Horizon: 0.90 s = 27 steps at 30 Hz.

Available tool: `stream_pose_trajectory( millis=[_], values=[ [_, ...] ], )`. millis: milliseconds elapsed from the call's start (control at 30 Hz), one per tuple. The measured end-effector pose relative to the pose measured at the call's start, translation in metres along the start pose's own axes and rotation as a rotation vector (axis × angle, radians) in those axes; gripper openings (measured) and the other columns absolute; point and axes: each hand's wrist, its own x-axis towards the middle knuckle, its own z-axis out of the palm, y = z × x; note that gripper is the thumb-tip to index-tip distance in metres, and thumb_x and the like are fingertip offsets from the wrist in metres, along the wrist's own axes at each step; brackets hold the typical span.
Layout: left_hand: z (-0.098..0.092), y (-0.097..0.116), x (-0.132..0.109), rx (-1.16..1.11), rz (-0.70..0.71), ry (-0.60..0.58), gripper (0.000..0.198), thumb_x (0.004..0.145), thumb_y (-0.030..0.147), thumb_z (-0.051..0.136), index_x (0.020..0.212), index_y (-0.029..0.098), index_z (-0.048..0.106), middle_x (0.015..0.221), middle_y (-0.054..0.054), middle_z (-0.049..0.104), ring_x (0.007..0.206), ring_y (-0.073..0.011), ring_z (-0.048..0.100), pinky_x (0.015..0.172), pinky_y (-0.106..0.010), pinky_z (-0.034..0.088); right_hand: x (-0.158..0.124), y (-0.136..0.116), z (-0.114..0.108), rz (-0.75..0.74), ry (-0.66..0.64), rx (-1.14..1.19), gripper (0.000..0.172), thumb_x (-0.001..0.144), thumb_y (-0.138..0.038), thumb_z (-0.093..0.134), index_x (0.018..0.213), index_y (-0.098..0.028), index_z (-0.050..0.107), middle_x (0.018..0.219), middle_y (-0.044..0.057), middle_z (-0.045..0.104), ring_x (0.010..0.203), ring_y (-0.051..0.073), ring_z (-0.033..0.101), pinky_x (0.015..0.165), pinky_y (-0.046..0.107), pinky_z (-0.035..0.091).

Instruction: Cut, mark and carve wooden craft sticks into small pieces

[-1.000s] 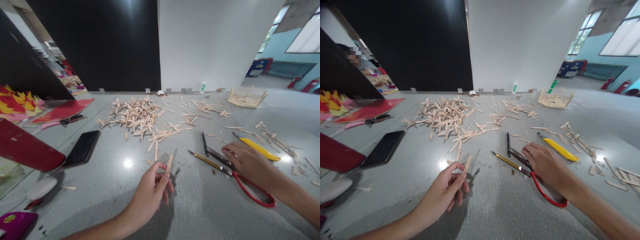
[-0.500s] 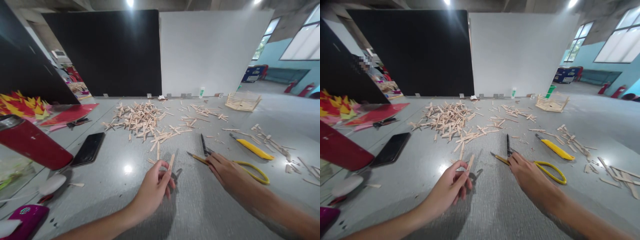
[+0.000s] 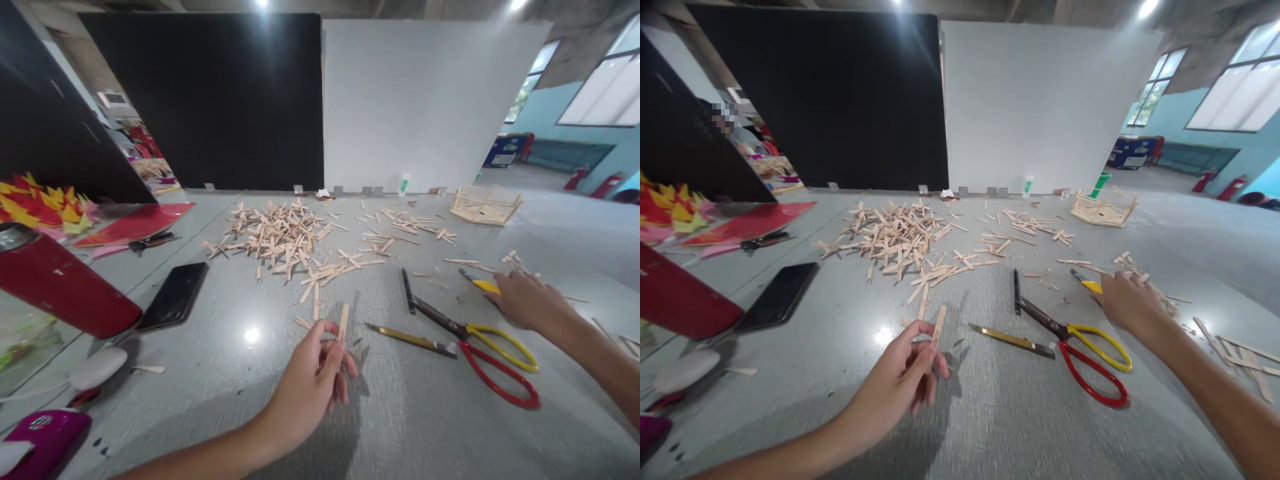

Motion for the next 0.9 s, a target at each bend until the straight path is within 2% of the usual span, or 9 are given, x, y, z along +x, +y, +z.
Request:
stream_pose_trajectory(
  millis=[133, 200, 267, 333, 400, 467, 567, 667, 900],
  values=[
    [0.002, 0.005, -0.007, -0.088, 0.075, -0.011, 0.032, 0.107, 0.048, 0.050, 0.122, 0.020, 0.047, 0.083, 0.001, 0.065, 0.052, -0.0096, 0.057, 0.043, -0.018, 0.044, -0.002, -0.006, -0.005, 0.148, 0.004, 0.037, 0.048, 0.099, -0.057, 0.041, 0.058, -0.033, 0.036, 0.047, 0.005, 0.042, 0.039, 0.025, 0.049, 0.046, 0.042, 0.037],
    [0.005, 0.010, -0.012, -0.124, 0.080, -0.014, 0.032, 0.107, 0.048, 0.050, 0.124, 0.022, 0.045, 0.084, 0.001, 0.064, 0.053, -0.0095, 0.058, 0.043, -0.018, 0.046, -0.008, -0.036, -0.010, 0.186, -0.011, 0.118, 0.046, 0.103, -0.057, 0.033, 0.068, -0.032, 0.047, 0.052, 0.006, 0.051, 0.041, 0.026, 0.054, 0.043, 0.042, 0.042],
    [0.009, 0.016, -0.016, -0.163, 0.081, -0.018, 0.032, 0.106, 0.050, 0.051, 0.121, 0.024, 0.042, 0.091, 0.000, 0.063, 0.054, -0.0098, 0.060, 0.042, -0.019, 0.049, -0.021, -0.078, -0.014, 0.224, -0.061, 0.244, 0.046, 0.107, -0.059, 0.025, 0.101, -0.032, 0.063, 0.045, -0.001, 0.049, 0.033, 0.023, 0.052, 0.033, 0.037, 0.043],
    [0.013, 0.023, -0.020, -0.209, 0.077, -0.020, 0.034, 0.105, 0.051, 0.055, 0.121, 0.026, 0.038, 0.097, 0.000, 0.063, 0.059, -0.0115, 0.065, 0.046, -0.021, 0.054, -0.042, -0.122, -0.015, 0.260, -0.180, 0.573, 0.045, 0.105, -0.062, 0.039, 0.141, -0.038, 0.053, 0.046, -0.006, 0.053, 0.024, 0.019, 0.046, 0.019, 0.031, 0.032],
    [0.017, 0.027, -0.023, -0.234, 0.068, -0.041, 0.038, 0.105, 0.051, 0.057, 0.125, 0.027, 0.035, 0.097, -0.001, 0.064, 0.065, -0.0136, 0.068, 0.053, -0.025, 0.059, -0.066, -0.159, -0.011, 0.174, -0.289, 0.840, 0.051, 0.101, -0.052, 0.056, 0.151, -0.051, 0.046, 0.062, -0.005, 0.072, 0.022, 0.017, 0.050, 0.015, 0.028, 0.035],
    [0.019, 0.029, -0.026, -0.241, 0.069, -0.059, 0.041, 0.105, 0.051, 0.057, 0.127, 0.026, 0.034, 0.095, -0.001, 0.065, 0.069, -0.0152, 0.070, 0.058, -0.028, 0.062, -0.085, -0.181, -0.004, 0.016, -0.241, 0.882, 0.054, 0.100, -0.042, 0.055, 0.151, -0.058, 0.048, 0.072, -0.005, 0.079, 0.031, 0.020, 0.062, 0.023, 0.030, 0.051],
    [0.021, 0.028, -0.028, -0.237, 0.081, -0.051, 0.039, 0.105, 0.050, 0.058, 0.125, 0.024, 0.036, 0.091, -0.002, 0.066, 0.072, -0.0171, 0.071, 0.061, -0.029, 0.063, -0.099, -0.189, 0.007, -0.077, -0.190, 0.817, 0.065, 0.099, -0.029, 0.055, 0.155, -0.061, 0.043, 0.107, -0.006, 0.085, 0.070, 0.029, 0.083, 0.048, 0.037, 0.070],
    [0.021, 0.027, -0.028, -0.206, 0.089, -0.045, 0.035, 0.106, 0.048, 0.057, 0.120, 0.024, 0.038, 0.085, -0.003, 0.070, 0.071, -0.0180, 0.072, 0.063, -0.030, 0.062, -0.098, -0.185, 0.011, -0.102, -0.165, 0.780, 0.069, 0.098, -0.028, 0.057, 0.156, -0.060, 0.041, 0.137, -0.007, 0.072, 0.099, 0.032, 0.082, 0.067, 0.043, 0.075],
    [0.020, 0.029, -0.027, -0.149, 0.082, -0.063, 0.024, 0.109, 0.042, 0.050, 0.118, 0.023, 0.038, 0.087, -0.007, 0.076, 0.071, -0.0178, 0.072, 0.067, -0.031, 0.062, -0.098, -0.181, 0.011, -0.137, -0.201, 0.715, 0.068, 0.099, -0.027, 0.056, 0.159, -0.056, 0.039, 0.135, -0.006, 0.073, 0.109, 0.035, 0.078, 0.070, 0.046, 0.075]
  ],
)
